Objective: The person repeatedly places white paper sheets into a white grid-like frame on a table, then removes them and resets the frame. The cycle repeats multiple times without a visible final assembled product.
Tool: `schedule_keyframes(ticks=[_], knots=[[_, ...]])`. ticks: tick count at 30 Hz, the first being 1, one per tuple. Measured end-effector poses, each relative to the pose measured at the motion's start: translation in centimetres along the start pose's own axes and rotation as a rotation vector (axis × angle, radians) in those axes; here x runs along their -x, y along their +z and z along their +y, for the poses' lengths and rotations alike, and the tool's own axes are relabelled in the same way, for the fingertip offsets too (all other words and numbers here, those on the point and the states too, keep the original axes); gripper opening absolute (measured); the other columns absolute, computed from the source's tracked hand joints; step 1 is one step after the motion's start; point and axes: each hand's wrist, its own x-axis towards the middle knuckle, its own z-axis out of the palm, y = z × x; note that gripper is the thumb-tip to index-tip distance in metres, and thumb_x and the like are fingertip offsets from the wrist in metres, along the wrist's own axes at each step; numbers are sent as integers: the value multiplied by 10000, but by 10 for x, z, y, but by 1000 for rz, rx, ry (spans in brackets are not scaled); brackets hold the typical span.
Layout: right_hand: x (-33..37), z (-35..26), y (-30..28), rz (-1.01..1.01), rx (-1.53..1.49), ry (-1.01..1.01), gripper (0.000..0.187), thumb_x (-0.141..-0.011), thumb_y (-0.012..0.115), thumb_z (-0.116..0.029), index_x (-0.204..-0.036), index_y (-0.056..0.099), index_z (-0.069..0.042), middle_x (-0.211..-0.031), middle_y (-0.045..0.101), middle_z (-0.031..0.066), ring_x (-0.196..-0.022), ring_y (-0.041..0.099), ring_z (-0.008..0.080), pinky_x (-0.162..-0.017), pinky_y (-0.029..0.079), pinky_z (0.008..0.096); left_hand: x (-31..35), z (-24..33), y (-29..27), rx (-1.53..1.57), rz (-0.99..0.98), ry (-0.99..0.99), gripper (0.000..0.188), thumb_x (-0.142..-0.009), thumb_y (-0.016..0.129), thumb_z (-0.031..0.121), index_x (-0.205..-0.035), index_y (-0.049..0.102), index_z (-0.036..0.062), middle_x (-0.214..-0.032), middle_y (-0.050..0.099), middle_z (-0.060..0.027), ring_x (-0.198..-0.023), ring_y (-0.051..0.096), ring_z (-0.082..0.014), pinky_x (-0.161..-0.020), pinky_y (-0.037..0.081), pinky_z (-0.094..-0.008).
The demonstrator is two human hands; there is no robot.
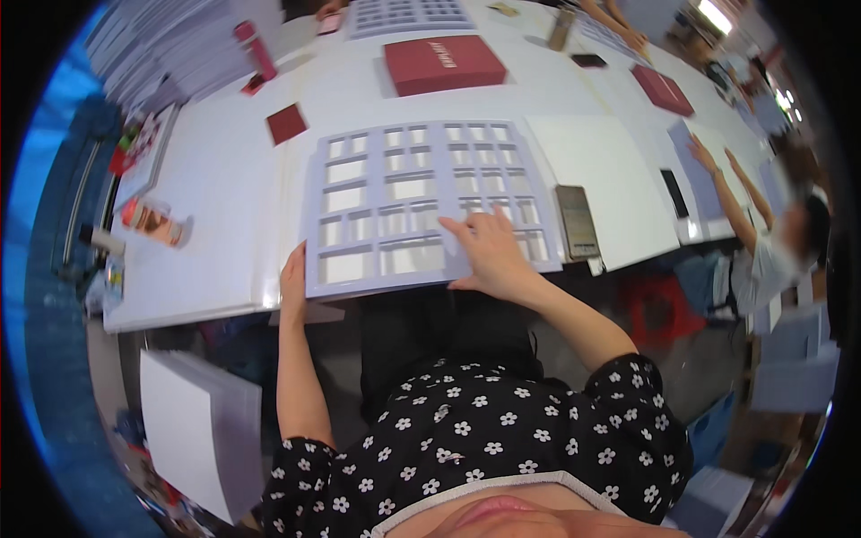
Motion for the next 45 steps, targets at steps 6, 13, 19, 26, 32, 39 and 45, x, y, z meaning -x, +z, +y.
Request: schedule_keyframes(ticks=[6, 13, 19, 26, 32, 39, 45], knots=[[13, 1, 26, 102, 141, 16, 1012, -555, 898, -377, -1423, 447, -119, -1184, 525, 212, -1269, 444, 402, -1131, 236, 606, 0, -8, -12, 128, -83, -49, 612, -1071, 290, 447, -1393, 474, -39, -1366, 539, -179, -1287, 491, -250, -1107, 335, -359], [95, 33, 11, 503, -37, 391, 871, -692, 836, -349, -1406, 432, -56, -1379, 458, 188, -1284, 432, 383, -1063, 342, 489, 51, -14, -27, -337, -82, 184, 514, -1031, 483, 322, -1416, 454, -17, -1354, 547, -171, -1221, 529, -249, -1041, 387, -341], [138, 63, 29, 479, -114, 598, 580, -783, 773, -260, -1267, 573, -10, -1154, 626, 136, -1044, 584, 308, -908, 455, 404, 76, 7, -11, -647, -24, 148, 534, -907, 700, 186, -1365, 506, -8, -1202, 629, -149, -1039, 598, -253, -928, 457, -354], [129, 83, 32, 503, -33, 499, 505, -748, 777, -258, -1169, 623, -26, -918, 656, 105, -824, 640, 278, -726, 517, 366, 76, 16, -2, -809, 21, 181, 413, -909, 695, 197, -1241, 591, -26, -1049, 678, -166, -933, 636, -261, -851, 486, -362], [134, 95, 32, 495, -18, 400, 385, -758, 764, -244, -1040, 635, -15, -802, 647, 104, -738, 653, 278, -660, 520, 375, 77, 24, -3, -956, 25, 223, 282, -896, 686, 152, -1118, 655, -19, -946, 683, -173, -867, 650, -276, -789, 494, -372], [138, 99, 33, 509, -55, 393, 283, -763, 761, -211, -953, 644, -37, -753, 641, 102, -701, 654, 289, -627, 517, 383, 76, 32, 2, -907, -1, 202, 207, -872, 701, 139, -993, 664, -25, -838, 673, -160, -743, 635, -261, -681, 485, -358], [138, 98, 35, 511, -101, 433, 255, -764, 761, -215, -927, 651, -52, -768, 650, 103, -708, 652, 295, -624, 515, 387, 71, 24, -8, -909, -6, 227, 255, -851, 720, 143, -1023, 656, -35, -852, 667, -154, -718, 600, -240, -675, 479, -340]])
